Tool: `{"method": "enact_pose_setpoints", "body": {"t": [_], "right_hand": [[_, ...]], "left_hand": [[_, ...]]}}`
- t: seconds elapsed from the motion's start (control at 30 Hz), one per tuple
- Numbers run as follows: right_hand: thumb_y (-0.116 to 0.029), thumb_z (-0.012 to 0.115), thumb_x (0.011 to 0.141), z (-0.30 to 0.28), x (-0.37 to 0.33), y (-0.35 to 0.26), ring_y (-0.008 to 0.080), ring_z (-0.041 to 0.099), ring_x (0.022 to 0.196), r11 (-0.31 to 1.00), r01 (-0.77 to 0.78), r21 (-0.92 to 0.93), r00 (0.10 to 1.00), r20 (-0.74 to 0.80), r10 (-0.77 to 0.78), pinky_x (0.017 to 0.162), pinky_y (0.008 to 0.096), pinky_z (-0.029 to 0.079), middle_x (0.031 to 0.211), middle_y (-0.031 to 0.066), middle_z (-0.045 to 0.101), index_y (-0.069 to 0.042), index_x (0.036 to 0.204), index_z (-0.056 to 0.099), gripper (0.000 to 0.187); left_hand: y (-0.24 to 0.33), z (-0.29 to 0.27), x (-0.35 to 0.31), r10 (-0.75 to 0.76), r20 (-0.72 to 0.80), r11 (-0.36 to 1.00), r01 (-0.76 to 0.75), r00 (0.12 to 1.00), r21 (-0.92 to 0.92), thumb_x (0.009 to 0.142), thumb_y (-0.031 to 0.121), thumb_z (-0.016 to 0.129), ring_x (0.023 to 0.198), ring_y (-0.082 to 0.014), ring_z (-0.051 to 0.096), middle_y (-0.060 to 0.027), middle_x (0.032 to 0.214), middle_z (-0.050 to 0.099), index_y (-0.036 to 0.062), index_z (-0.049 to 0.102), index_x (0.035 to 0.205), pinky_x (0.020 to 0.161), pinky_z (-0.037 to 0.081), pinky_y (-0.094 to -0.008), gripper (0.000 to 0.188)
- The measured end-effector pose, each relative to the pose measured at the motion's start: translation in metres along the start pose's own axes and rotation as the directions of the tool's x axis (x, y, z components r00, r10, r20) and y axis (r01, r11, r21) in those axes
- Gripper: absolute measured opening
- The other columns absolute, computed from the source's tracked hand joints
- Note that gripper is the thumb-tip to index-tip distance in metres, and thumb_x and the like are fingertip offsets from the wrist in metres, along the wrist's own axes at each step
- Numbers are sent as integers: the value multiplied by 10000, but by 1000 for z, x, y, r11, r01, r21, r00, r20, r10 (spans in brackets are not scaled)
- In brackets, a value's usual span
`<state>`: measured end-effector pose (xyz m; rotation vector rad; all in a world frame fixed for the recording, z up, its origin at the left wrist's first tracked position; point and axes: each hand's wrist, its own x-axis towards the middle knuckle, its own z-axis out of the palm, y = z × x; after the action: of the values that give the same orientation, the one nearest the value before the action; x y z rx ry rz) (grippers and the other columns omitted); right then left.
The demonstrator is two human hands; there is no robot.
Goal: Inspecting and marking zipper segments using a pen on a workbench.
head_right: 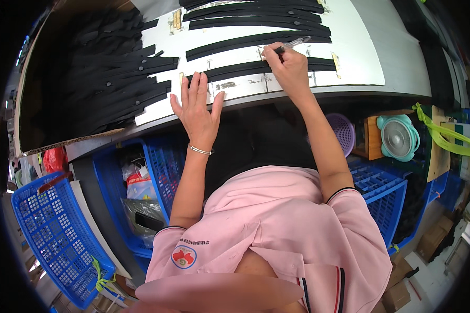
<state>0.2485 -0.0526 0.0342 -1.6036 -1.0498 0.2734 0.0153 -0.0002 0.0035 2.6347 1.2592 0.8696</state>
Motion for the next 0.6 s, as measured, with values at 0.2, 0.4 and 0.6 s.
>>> {"method": "enact_pose_setpoints", "body": {"t": [0.2, 0.4, 0.6], "right_hand": [[-193, 636, 984, -6, 1, 5, 86, 625, 656, 993, -120, -5, 988, 94, 119, 629, 250, 493, 737, 45, 719, 1, 898, 741, 237], [-212, 641, 976, -4, 1, 10, 118, 682, 689, 997, -74, 0, 994, 86, 74, 642, 269, 515, 770, 81, 738, 1, 931, 740, 239], [-234, 660, 965, -1, 0, 17, 136, 652, 600, 998, -45, -49, 995, 84, 49, 576, 279, 491, 710, 78, 712, -20, 945, 748, 232]], "left_hand": [[6, -4, 2, -7, 30, 1000, 6, 1000, 9, 921, 405, 728, 1467, -346, 378, -106, 1495, 533, 56, 560, 1428, 1186, 138, -621, 638], [45, 6, 24, 130, -4, 982, -129, 992, -139, 920, 397, 729, 1449, -350, 400, -129, 1491, 539, 52, 563, 1428, 1198, 167, -599, 636], [72, 24, 30, 197, 92, 950, -167, 976, -264, 914, 365, 733, 1361, -314, 486, -111, 1410, 610, 45, 649, 1332, 1189, 242, -546, 533]]}}
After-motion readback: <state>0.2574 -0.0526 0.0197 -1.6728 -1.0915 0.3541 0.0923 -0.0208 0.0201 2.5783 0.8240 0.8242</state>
